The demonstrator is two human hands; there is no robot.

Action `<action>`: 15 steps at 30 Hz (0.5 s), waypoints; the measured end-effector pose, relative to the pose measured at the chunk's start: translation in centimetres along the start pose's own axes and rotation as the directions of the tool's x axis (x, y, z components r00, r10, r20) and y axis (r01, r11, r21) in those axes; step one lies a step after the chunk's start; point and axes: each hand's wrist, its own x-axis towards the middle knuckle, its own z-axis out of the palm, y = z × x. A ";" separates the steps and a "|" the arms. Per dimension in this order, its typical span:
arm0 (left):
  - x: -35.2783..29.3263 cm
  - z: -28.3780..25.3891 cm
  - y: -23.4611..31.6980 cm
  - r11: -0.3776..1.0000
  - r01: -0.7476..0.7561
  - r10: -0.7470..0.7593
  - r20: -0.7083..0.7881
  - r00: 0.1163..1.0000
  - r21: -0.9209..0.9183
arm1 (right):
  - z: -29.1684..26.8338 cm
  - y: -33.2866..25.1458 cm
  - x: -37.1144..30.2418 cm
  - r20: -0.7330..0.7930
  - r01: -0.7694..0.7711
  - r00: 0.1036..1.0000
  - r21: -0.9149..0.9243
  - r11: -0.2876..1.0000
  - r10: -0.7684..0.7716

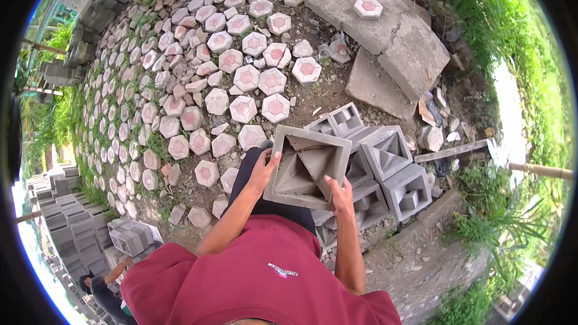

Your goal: The person picks up decorative concrete blocks from the ground and stacks them one by one into a vertical column.

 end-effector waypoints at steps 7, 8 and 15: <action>1.3 -6.6 4.3 0.990 -0.060 0.032 -0.218 0.975 -0.126 | 8.1 -5.1 3.1 0.130 0.031 0.991 -0.134 0.990 -0.013; 1.5 -7.6 5.7 0.991 -0.058 0.028 -0.238 0.971 -0.122 | 9.8 -6.1 3.3 0.112 0.013 0.994 -0.137 0.991 0.002; 5.2 -15.3 12.6 0.944 -0.125 0.042 -0.263 0.964 -0.305 | 21.0 -13.3 6.7 0.219 0.104 0.975 -0.313 0.944 -0.034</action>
